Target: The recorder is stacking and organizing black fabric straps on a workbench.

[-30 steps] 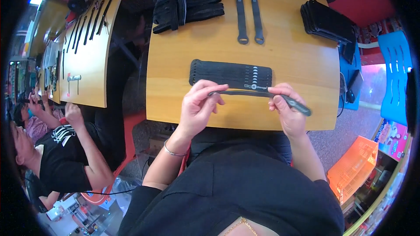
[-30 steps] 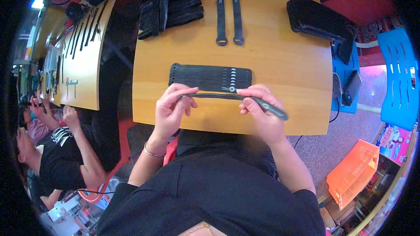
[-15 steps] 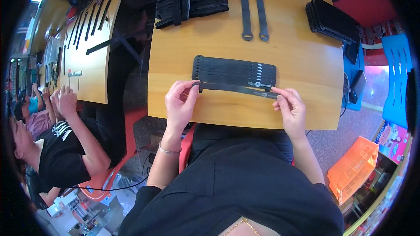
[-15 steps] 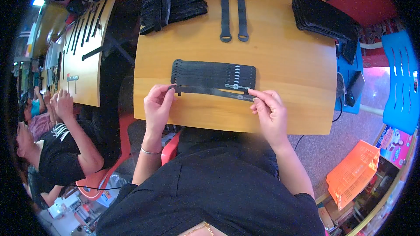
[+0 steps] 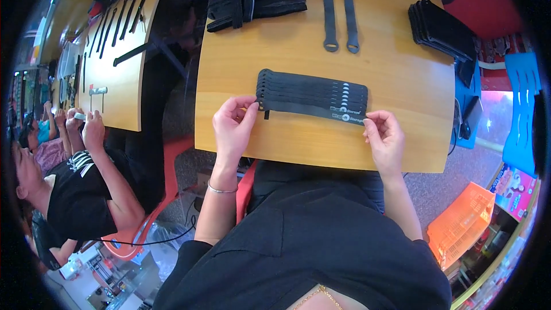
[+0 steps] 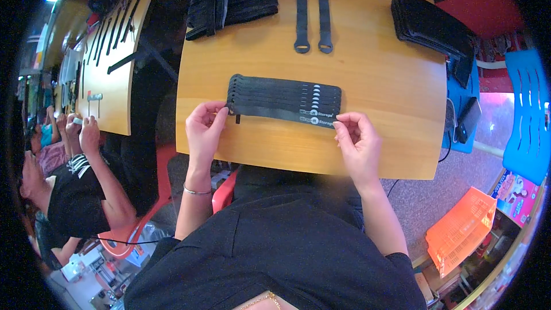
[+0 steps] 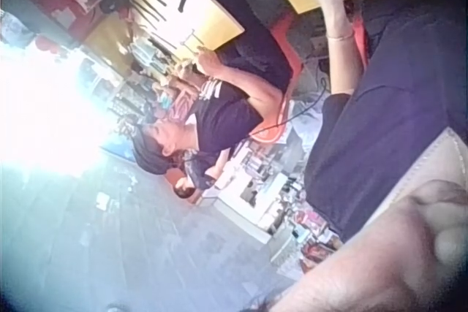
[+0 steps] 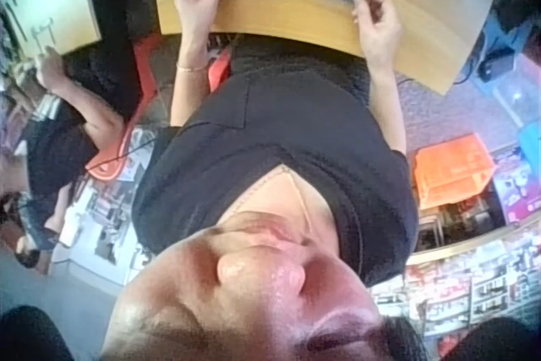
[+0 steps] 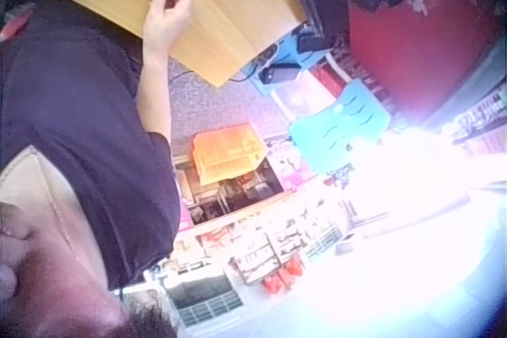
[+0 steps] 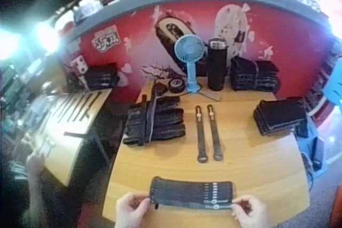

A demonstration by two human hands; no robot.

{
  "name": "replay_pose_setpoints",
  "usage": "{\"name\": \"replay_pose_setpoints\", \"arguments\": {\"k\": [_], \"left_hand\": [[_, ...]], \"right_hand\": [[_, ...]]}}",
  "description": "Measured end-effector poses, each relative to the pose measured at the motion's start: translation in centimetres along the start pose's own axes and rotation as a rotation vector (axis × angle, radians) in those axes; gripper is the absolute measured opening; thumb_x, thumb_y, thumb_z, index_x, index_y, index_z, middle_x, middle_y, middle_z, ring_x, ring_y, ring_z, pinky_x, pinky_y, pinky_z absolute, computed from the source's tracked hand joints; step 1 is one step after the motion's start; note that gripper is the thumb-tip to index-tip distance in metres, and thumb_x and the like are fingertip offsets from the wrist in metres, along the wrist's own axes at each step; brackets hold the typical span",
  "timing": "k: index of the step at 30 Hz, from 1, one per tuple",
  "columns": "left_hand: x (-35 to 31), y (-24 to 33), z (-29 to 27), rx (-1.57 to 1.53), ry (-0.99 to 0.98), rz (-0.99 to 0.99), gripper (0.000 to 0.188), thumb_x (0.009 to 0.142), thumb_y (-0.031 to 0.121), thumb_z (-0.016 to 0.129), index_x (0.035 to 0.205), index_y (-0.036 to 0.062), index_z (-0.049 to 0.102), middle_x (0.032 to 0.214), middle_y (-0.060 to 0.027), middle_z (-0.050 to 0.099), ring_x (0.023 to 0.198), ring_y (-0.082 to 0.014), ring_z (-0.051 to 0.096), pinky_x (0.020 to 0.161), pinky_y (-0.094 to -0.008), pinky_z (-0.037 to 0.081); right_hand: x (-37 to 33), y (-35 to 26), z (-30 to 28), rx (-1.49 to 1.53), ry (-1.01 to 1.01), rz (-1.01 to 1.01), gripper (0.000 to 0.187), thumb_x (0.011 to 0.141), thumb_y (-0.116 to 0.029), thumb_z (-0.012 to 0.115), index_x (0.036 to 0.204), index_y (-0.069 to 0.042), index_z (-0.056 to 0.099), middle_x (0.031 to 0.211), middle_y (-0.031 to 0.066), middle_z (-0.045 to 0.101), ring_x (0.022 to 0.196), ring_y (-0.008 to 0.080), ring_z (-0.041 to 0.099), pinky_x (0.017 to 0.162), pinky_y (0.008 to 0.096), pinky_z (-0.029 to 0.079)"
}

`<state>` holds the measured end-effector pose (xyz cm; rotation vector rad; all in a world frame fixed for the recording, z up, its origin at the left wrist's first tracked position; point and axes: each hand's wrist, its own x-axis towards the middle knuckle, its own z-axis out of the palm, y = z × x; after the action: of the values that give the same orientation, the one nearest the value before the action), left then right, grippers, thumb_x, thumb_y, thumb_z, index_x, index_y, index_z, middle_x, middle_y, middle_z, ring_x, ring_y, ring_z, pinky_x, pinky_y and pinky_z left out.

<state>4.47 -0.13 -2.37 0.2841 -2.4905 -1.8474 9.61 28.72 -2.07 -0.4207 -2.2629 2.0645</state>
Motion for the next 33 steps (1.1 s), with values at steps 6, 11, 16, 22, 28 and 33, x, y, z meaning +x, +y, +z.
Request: {"name": "replay_pose_setpoints", "arguments": {"k": [6,11,16,22,28,33], "left_hand": [[0.16,0.08,0.36,-0.007,0.036,0.016,0.007,0.085,-0.001,0.067,0.092,-0.0016,0.065,0.075,0.0005,0.063,0.057,-0.0003,0.049,0.050,-0.0160,0.038],[0.38,-0.44,0.61,-0.015,0.067,0.037,0.006,0.084,-0.001,0.067,0.089,-0.0005,0.063,0.075,0.0010,0.062,0.055,0.0001,0.047,0.049,-0.0161,0.035],[0.46,-0.40,0.77,0.026,0.078,0.060,0.007,0.084,-0.001,0.068,0.086,0.0002,0.061,0.072,0.0026,0.059,0.054,0.0009,0.043,0.048,-0.0164,0.033],[0.39,-0.37,0.79,0.021,0.086,0.059,0.009,0.084,-0.001,0.067,0.083,0.0011,0.059,0.070,0.0039,0.057,0.055,0.0010,0.044,0.048,-0.0162,0.034],[0.49,-0.50,0.81,0.005,0.073,0.037,0.010,0.084,-0.001,0.067,0.083,0.0013,0.058,0.069,0.0039,0.057,0.055,0.0007,0.045,0.048,-0.0162,0.034],[0.50,-0.51,0.99,0.037,0.090,0.061,0.010,0.084,-0.001,0.067,0.084,0.0013,0.058,0.069,0.0037,0.057,0.055,0.0004,0.046,0.049,-0.0162,0.035]], "right_hand": [[0.23,0.05,0.35,-0.047,0.030,0.000,0.011,0.089,-0.001,0.065,0.098,-0.002,0.059,0.081,-0.0012,0.061,0.070,0.0036,0.057,0.058,0.0190,0.048],[0.37,0.36,0.54,-0.042,0.058,-0.001,0.013,0.088,-0.001,0.066,0.098,-0.002,0.058,0.080,-0.0013,0.060,0.069,0.0034,0.056,0.057,0.0185,0.047],[0.48,0.35,0.71,-0.078,0.080,0.007,0.015,0.087,-0.001,0.068,0.096,-0.003,0.057,0.079,-0.0013,0.060,0.066,0.0031,0.055,0.056,0.0178,0.045],[0.56,0.20,0.86,-0.101,0.097,0.020,0.016,0.086,-0.001,0.068,0.097,-0.003,0.056,0.080,-0.0011,0.060,0.067,0.0033,0.055,0.057,0.0177,0.046],[0.66,0.07,0.98,-0.111,0.106,0.037,0.017,0.086,-0.001,0.069,0.097,-0.002,0.056,0.081,-0.0001,0.060,0.067,0.0034,0.054,0.058,0.0181,0.046],[0.75,0.20,0.98,-0.148,0.109,0.022,0.018,0.085,-0.001,0.069,0.096,-0.002,0.055,0.080,0.0008,0.060,0.065,0.0037,0.054,0.056,0.0183,0.046]]}}
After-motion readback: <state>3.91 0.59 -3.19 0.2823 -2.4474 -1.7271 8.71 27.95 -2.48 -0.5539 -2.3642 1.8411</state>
